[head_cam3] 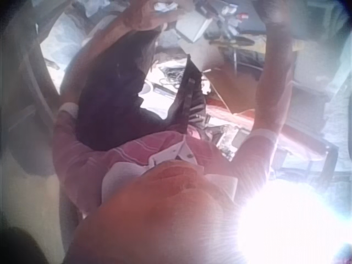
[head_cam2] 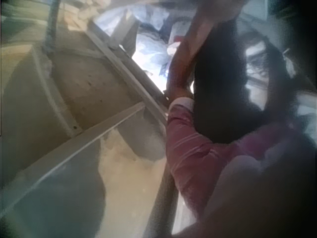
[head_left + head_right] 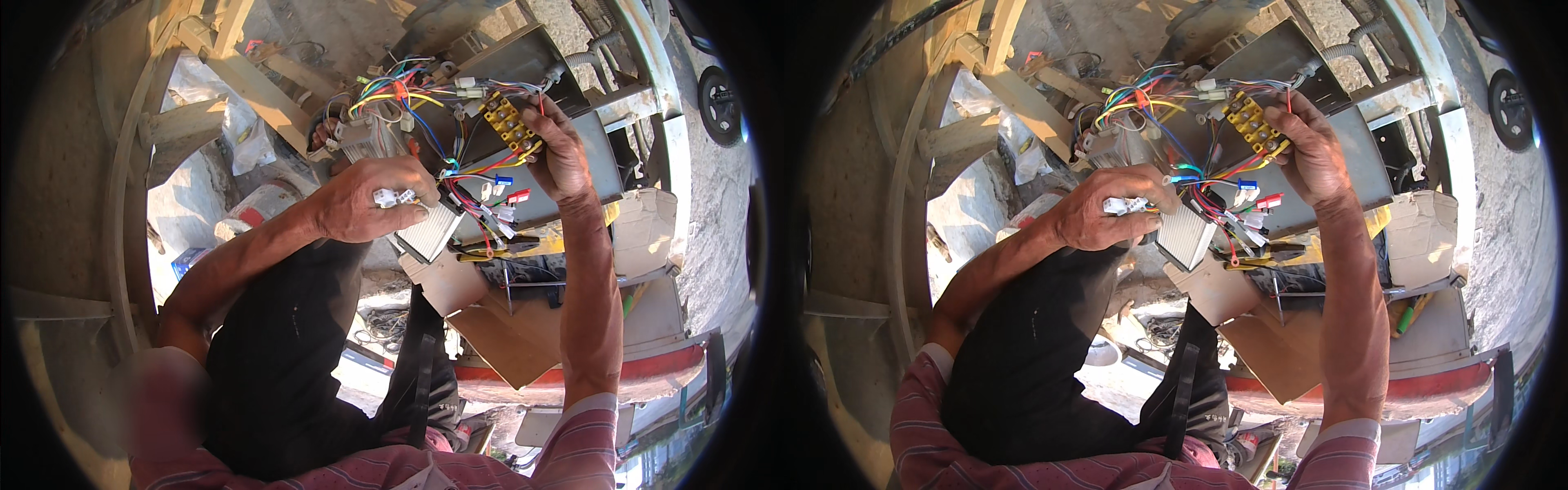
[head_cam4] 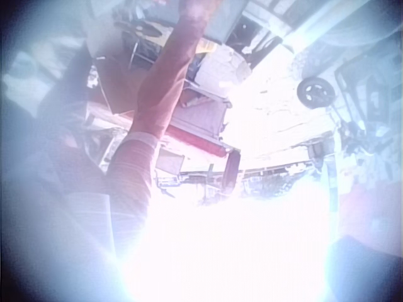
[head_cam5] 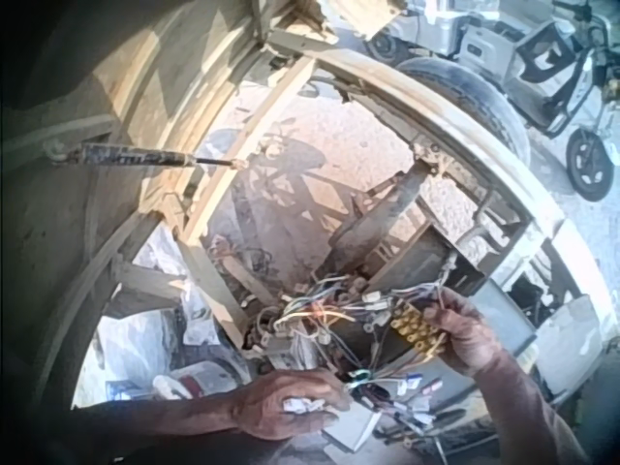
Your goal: The person works on an electronic device, handling a bundle of multicolored wires and a yellow terminal block. They connect and disconnect wires, adjust components, and manipulate a silver heat sink within a metal enclosure.
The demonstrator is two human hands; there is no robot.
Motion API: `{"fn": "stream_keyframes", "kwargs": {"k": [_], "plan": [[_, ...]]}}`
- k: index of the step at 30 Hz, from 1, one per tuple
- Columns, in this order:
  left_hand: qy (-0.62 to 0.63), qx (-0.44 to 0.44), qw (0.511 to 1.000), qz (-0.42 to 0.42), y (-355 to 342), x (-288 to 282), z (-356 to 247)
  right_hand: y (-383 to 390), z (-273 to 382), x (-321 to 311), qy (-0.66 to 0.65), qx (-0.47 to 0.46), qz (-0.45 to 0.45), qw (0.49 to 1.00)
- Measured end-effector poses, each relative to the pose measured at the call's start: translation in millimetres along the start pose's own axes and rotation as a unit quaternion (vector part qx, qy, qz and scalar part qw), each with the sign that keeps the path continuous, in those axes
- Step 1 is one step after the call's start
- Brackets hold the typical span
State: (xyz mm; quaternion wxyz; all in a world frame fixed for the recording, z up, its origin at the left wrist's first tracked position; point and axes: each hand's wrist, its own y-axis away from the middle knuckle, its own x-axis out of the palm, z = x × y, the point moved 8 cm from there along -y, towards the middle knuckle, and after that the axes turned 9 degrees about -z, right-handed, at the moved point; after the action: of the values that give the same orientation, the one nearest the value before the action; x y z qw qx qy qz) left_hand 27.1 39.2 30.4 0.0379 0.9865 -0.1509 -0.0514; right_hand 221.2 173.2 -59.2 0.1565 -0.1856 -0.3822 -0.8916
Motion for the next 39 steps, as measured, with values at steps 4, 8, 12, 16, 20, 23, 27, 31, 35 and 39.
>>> {"fn": "stream_keyframes", "kwargs": {"k": [4, 8, 12, 16, 20, 23, 27, 31, 35, 39], "plan": [[0.003, -0.053, 0.999, 0.01, -3, 2, 2, 0, 2, 5, -0.013, -0.002, 0.008, 1.0], [-0.015, -0.073, 0.997, 0.015, -3, 2, 3, 3, 2, 6, -0.014, 0.005, -0.022, 1.0], [-0.061, -0.028, 0.998, -0.007, -7, -3, 1, 3, 1, 3, -0.009, 0.002, -0.033, 0.999], [-0.002, -0.059, 0.998, -0.016, -17, -9, 0, -2, -2, 1, -0.015, -0.004, -0.004, 1.0], [0.098, -0.17, 0.98, -0.015, -31, -17, 0, -2, -1, 3, -0.014, -0.007, -0.008, 1.0], [0.09, -0.195, 0.976, -0.021, -45, -26, 2, 2, -1, 2, -0.022, 0.003, -0.061, 0.998], [0.064, -0.212, 0.973, -0.07, -60, -33, 16, 2, 2, 8, -0.02, -0.01, -0.038, 0.999], [0.027, -0.282, 0.959, -0.017, -64, -12, 35, -2, -1, 4, -0.025, -0.012, -0.019, 0.999], [-0.006, -0.315, 0.949, -0.013, -71, 5, 49, -2, -3, -1, -0.023, -0.008, -0.025, 0.999], [0.083, -0.318, 0.944, -0.038, -77, 6, 60, 1, 0, 5, -0.019, 0.005, -0.027, 0.999]]}}
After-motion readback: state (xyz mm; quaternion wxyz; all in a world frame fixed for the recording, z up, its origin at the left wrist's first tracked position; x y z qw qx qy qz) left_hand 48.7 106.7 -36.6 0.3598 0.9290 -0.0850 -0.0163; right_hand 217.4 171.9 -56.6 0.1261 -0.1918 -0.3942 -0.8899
